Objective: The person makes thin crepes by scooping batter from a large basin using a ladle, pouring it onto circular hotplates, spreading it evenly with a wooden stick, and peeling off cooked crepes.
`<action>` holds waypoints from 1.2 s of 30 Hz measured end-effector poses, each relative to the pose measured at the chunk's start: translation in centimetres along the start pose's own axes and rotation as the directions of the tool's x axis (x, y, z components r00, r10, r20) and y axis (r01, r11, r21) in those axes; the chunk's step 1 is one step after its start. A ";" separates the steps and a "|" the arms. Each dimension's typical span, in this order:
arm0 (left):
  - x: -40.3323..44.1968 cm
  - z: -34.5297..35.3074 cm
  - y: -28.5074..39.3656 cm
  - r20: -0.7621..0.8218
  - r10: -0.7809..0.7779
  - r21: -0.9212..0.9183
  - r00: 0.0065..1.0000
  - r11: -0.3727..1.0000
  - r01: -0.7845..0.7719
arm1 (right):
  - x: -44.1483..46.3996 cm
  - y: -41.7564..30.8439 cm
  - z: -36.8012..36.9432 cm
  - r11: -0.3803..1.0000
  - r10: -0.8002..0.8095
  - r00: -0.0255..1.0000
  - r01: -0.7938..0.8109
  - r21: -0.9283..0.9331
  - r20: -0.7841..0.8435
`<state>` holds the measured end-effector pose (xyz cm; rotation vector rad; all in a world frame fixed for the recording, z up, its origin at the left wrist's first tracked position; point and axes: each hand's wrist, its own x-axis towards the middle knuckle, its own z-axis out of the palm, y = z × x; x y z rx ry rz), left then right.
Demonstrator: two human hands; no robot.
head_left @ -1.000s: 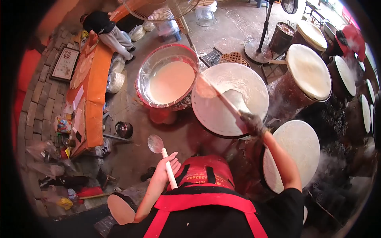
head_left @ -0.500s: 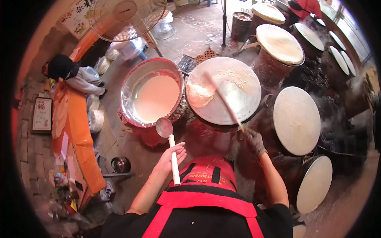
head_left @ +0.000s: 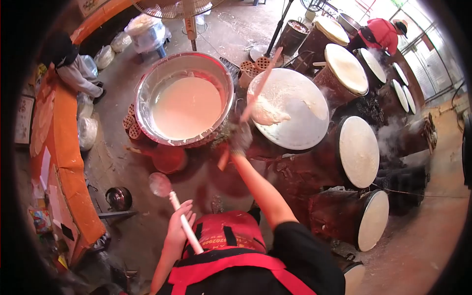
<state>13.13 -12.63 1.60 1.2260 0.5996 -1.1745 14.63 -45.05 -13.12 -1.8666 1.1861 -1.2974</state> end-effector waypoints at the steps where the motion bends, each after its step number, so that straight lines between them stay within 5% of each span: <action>1: -0.4 -1.4 -0.3 -0.024 0.016 -0.022 1.000 1.000 -0.017 | 2.0 -1.6 3.1 0.986 0.124 0.991 -0.116 0.118 -0.059; 2: -0.6 -2.5 -0.6 -0.049 0.034 -0.041 0.998 0.999 -0.036 | 4.2 -4.7 4.0 0.948 0.317 0.947 -0.318 0.010 0.047; 3: -1.2 -3.1 -0.7 -0.082 0.038 -0.045 0.996 0.998 -0.042 | 4.4 -2.1 8.6 0.798 0.495 0.869 -0.456 0.394 0.002; 5: -1.9 -4.3 -1.0 -0.127 0.045 -0.047 0.991 0.998 -0.051 | 5.0 9.3 17.6 0.537 0.590 0.784 -0.559 0.631 0.193; 9: -1.4 -5.8 -1.6 -0.082 0.013 -0.093 0.997 0.995 -0.020 | 1.9 -1.3 8.5 0.698 0.635 0.769 -0.530 0.483 -0.073; 11: -1.7 -4.5 -1.0 -0.031 0.011 -0.085 0.999 0.996 -0.013 | -1.4 0.5 6.0 0.667 0.547 0.834 -0.483 0.568 0.067; 13: -0.5 -4.0 -0.9 0.036 0.006 -0.068 0.999 0.998 -0.004 | -3.1 -4.8 -1.1 0.289 0.656 0.701 -0.575 0.766 0.278; 15: 0.4 -2.8 -0.5 0.039 -0.002 -0.027 0.999 1.000 0.003 | -4.1 -6.0 -6.3 0.067 0.740 0.480 -0.750 0.658 0.471; 16: 0.8 -2.5 -0.4 0.056 -0.001 -0.012 0.998 1.000 0.002 | -4.6 -4.6 -6.7 0.190 0.780 0.530 -0.707 0.681 0.333; 18: 0.7 -1.2 0.1 0.092 0.015 0.014 0.996 1.000 -0.016 | -4.7 -1.4 -9.9 -0.005 0.736 0.457 -0.734 0.680 0.499; 20: 0.4 -0.7 0.1 0.123 0.027 0.021 0.992 0.999 -0.030 | -4.0 -1.6 -13.1 0.365 0.746 0.560 -0.797 0.482 0.362; 22: 0.5 -0.4 -0.3 0.150 0.038 0.005 0.988 0.999 -0.040 | -1.8 2.9 -14.3 -0.040 0.721 0.379 -0.814 0.580 0.580; 24: 0.6 -0.3 -0.9 0.150 0.033 0.010 0.988 0.999 -0.035 | -0.6 3.2 -12.4 -0.137 0.329 0.645 -0.690 0.710 0.690; 26: 0.1 0.3 -1.2 0.144 0.004 0.014 0.990 1.000 -0.006 | 2.3 -1.3 -9.0 -0.056 0.614 0.430 -0.813 0.580 0.662; 27: -0.4 0.8 -1.2 0.142 0.002 0.021 0.990 1.000 -0.004 | 2.2 -1.4 -7.4 0.085 0.668 0.446 -0.841 0.534 0.596; 29: -1.3 1.4 -1.2 0.133 -0.006 0.036 0.991 0.999 0.001 | 0.5 0.5 -5.2 0.496 0.606 0.665 -0.745 0.446 0.437; 30: -1.5 1.2 -1.4 0.126 0.002 0.030 0.992 1.000 -0.006 | -0.4 1.9 -5.5 0.486 0.589 0.678 -0.732 0.477 0.439; 32: -1.5 0.8 -1.9 0.117 0.027 0.011 0.993 1.000 -0.029 | -1.3 -0.6 -10.4 -0.020 0.636 0.479 -0.774 0.633 0.606; 33: -1.5 0.8 -2.1 0.109 0.054 0.011 0.993 0.998 -0.056 | -1.6 -3.2 -11.5 0.052 0.797 0.447 -0.721 0.691 0.406; 36: -2.0 0.5 -3.0 0.088 0.098 0.015 0.991 0.995 -0.100 | -1.7 -3.3 -10.8 0.009 0.760 0.454 -0.723 0.691 0.465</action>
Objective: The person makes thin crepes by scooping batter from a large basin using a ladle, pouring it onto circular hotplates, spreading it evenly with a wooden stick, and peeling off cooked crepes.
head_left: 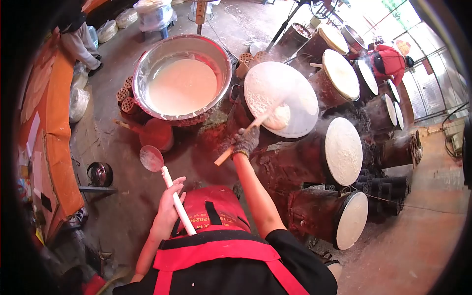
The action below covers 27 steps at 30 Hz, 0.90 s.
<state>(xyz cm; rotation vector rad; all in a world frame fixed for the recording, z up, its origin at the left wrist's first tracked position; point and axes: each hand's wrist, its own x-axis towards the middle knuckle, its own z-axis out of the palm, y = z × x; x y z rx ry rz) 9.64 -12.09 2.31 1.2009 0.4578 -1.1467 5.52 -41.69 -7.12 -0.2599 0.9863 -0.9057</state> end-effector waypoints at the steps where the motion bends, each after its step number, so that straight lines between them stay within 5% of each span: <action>1: -0.1 0.1 -0.1 0.005 0.000 0.003 1.000 1.000 0.000 | -0.2 0.6 1.8 0.997 -0.040 0.998 0.036 -0.073 -0.043; 2: -0.1 0.1 -0.2 0.010 0.000 0.007 1.000 1.000 0.000 | 5.8 3.8 -0.8 0.990 -0.072 0.983 0.091 -0.108 0.169; 5: 0.0 0.9 -0.6 0.017 -0.022 -0.010 1.000 1.000 0.022 | 1.3 2.2 1.3 0.789 -0.099 0.988 0.149 -0.595 0.116; 8: 0.2 1.8 -1.0 0.020 -0.017 0.022 1.000 1.000 0.017 | -0.4 0.3 -3.4 0.893 -0.136 0.986 0.164 -0.420 0.097; 10: 0.3 2.3 -1.4 0.032 -0.015 0.037 0.999 0.999 0.014 | -0.3 -2.6 -8.0 0.880 0.021 0.999 -0.031 -0.473 -0.027; 12: 0.7 2.6 -2.0 0.045 -0.023 0.042 0.999 0.999 0.021 | -2.1 -5.5 -9.4 0.809 -0.119 0.993 0.105 -0.579 0.014; 14: 0.7 3.2 -2.4 0.052 -0.029 0.043 0.998 0.999 0.026 | -2.1 -8.1 -10.0 0.908 0.062 0.996 -0.084 -0.409 -0.068; 15: 0.5 3.7 -2.4 0.056 -0.028 0.048 0.998 0.999 0.025 | -0.1 -8.4 -11.3 0.952 0.150 0.987 -0.129 -0.279 0.054; 18: 0.4 5.2 -3.1 0.076 -0.036 0.055 0.996 0.998 0.032 | 1.4 -6.8 -9.2 0.992 -0.039 0.977 0.064 -0.113 0.211; 19: 0.5 5.8 -3.2 0.083 -0.037 0.054 0.996 0.998 0.032 | 2.3 -5.6 -9.6 0.961 -0.094 0.959 0.158 -0.227 0.268; 20: 0.3 6.6 -3.2 0.096 -0.032 0.056 0.995 0.998 0.027 | 3.5 -4.1 -11.1 0.854 -0.168 0.914 0.322 -0.409 0.369; 22: -0.2 8.2 -3.2 0.119 -0.026 0.057 0.993 0.998 0.019 | 6.2 -2.6 -15.8 0.431 -0.297 0.747 0.661 -0.615 0.595; 24: 0.1 9.0 -3.7 0.131 -0.015 0.054 0.991 0.998 0.008 | 3.1 -7.8 -17.9 0.595 -0.133 0.862 0.464 -0.657 0.488; 25: 0.2 9.2 -4.1 0.134 -0.010 0.054 0.991 0.999 0.003 | 1.0 -11.2 -17.7 0.694 0.006 0.921 0.277 -0.665 0.389; 26: 0.2 9.5 -4.6 0.124 -0.007 0.057 0.992 0.998 0.000 | -1.5 -14.3 -16.9 0.792 0.282 0.929 -0.084 -0.605 0.240; 27: 0.3 10.1 -5.0 0.117 -0.001 0.062 0.993 0.998 -0.007 | -1.5 -14.5 -17.1 0.774 0.071 0.992 0.012 -0.633 0.106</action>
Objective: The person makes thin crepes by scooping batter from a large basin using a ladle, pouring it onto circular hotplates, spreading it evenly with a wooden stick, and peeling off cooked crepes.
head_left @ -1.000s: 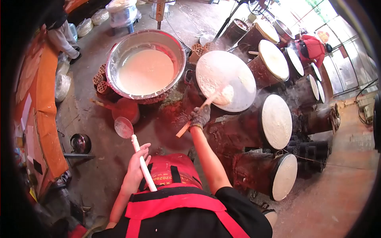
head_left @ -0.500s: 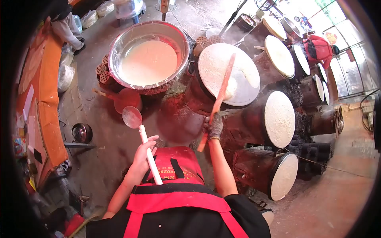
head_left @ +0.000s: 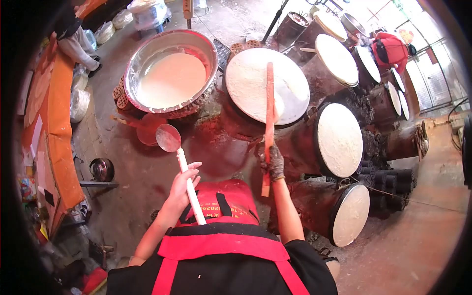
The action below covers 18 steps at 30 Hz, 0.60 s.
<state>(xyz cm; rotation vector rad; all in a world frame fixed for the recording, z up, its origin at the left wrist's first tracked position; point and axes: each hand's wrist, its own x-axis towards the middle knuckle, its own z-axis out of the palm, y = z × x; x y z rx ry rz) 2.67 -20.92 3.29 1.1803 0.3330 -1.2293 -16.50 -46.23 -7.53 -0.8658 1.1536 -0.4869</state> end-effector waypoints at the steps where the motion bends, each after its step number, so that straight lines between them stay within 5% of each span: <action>1: 0.1 0.7 -0.3 -0.005 0.007 0.006 1.000 1.000 -0.007 | -0.7 -2.2 -0.5 0.993 0.066 0.994 -0.074 0.091 0.088; 3: 0.0 2.4 -0.6 0.000 0.017 0.016 1.000 1.000 -0.017 | 2.1 -1.7 -1.7 0.946 0.050 0.993 -0.082 0.313 0.109; 5: 0.0 4.2 -1.2 0.003 0.023 0.033 1.000 0.999 -0.023 | 4.3 -1.4 -0.9 0.977 -0.020 0.979 -0.024 0.212 0.204; 6: 0.1 5.2 -1.4 0.005 0.028 0.044 1.000 0.999 -0.028 | 1.3 -4.3 1.2 0.965 0.072 0.987 -0.106 0.238 0.147; 8: 0.5 6.5 -2.0 0.010 0.026 0.053 1.000 0.998 -0.026 | 7.6 2.5 -1.7 0.922 -0.321 0.871 0.377 -0.088 0.371; 10: 1.0 7.5 -2.7 0.023 0.038 0.049 0.999 0.998 -0.039 | 7.1 3.7 -6.1 0.800 -0.426 0.801 0.550 -0.237 0.421; 12: 1.2 8.6 -3.4 0.019 0.052 0.047 0.998 0.997 -0.053 | 2.1 -4.1 -8.1 0.986 0.158 0.963 -0.144 -0.082 0.218; 16: 1.4 10.5 -4.8 0.015 0.037 0.017 0.999 0.999 -0.037 | 4.1 -7.6 -10.7 0.995 0.002 0.971 0.021 -0.094 0.237; 18: 1.5 11.6 -5.5 0.014 0.038 0.011 0.999 0.999 -0.038 | 9.1 -3.3 -12.8 0.871 -0.217 0.898 0.355 -0.340 0.382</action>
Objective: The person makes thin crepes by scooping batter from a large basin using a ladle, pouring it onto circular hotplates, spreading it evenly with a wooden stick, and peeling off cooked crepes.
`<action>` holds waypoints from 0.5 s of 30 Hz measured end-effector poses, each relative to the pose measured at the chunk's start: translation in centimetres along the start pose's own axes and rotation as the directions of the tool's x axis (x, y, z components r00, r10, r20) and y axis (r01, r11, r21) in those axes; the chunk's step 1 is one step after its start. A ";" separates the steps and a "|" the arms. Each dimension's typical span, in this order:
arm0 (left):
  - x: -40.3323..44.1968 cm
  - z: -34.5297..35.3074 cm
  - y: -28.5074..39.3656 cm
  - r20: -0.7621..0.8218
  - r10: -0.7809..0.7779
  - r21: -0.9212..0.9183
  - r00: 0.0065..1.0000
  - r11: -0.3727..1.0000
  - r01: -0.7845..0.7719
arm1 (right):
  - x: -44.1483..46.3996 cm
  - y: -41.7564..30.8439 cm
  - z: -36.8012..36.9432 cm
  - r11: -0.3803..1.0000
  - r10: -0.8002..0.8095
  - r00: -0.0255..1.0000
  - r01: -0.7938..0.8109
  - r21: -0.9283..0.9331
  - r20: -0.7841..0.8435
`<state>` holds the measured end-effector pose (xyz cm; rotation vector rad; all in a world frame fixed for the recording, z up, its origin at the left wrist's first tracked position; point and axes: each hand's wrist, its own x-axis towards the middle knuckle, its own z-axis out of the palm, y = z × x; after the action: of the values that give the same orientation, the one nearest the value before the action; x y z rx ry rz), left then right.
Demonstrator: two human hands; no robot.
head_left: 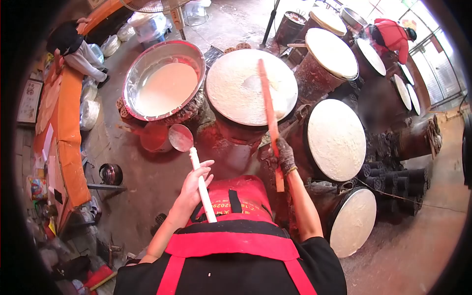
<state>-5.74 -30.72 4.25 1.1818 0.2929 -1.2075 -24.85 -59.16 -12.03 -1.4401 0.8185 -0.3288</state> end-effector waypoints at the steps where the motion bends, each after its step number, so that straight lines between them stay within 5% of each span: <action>1: 0.0 0.4 -0.2 -0.001 0.004 -0.006 1.000 1.000 -0.004 | -0.2 0.5 -0.5 0.998 0.015 1.000 -0.013 -0.053 0.026; 3: -0.3 0.9 -0.6 -0.004 0.009 -0.021 1.000 1.000 -0.009 | -0.5 1.4 -1.5 0.986 0.044 0.996 -0.031 -0.161 0.077; 7: -0.7 1.3 -0.7 -0.043 0.020 -0.012 0.999 1.000 -0.020 | -0.6 -4.3 -5.0 0.963 0.214 0.977 -0.213 0.165 0.012; 8: -0.6 1.3 -0.7 -0.053 0.012 -0.010 0.999 1.000 -0.012 | 3.0 -0.4 -6.9 0.999 -0.052 0.997 0.053 0.006 -0.051; 10: -0.6 1.4 -0.1 -0.057 0.008 0.004 0.998 1.000 -0.008 | 5.6 -1.7 -7.0 0.996 -0.035 0.989 0.046 0.072 -0.146; 11: -0.6 1.6 0.2 -0.053 0.010 0.013 0.999 1.000 -0.009 | 4.4 -7.5 -4.8 0.925 0.262 0.955 -0.207 0.318 -0.142; 12: -0.6 1.7 0.5 -0.051 0.008 0.019 0.999 1.000 -0.007 | 6.1 -7.2 -4.3 0.940 0.279 0.946 -0.233 0.249 -0.167; 13: -0.4 1.7 0.8 -0.042 0.019 0.023 0.999 1.000 -0.018 | 7.7 -6.0 -3.0 0.983 -0.009 0.968 -0.038 -0.182 -0.249; 14: -0.3 1.6 1.0 -0.035 0.026 0.024 0.999 0.999 -0.025 | 9.2 -4.7 -1.7 0.793 -0.296 0.904 0.052 -0.607 -0.309; 15: -0.2 1.5 1.1 -0.029 0.031 0.024 0.999 0.999 -0.030 | 8.2 -6.5 -0.6 0.929 -0.127 0.934 -0.006 -0.370 -0.333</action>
<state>-5.46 -32.00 5.64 1.2213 0.2827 -1.1702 -17.78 -65.92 -8.22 -1.7881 1.1738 -0.5131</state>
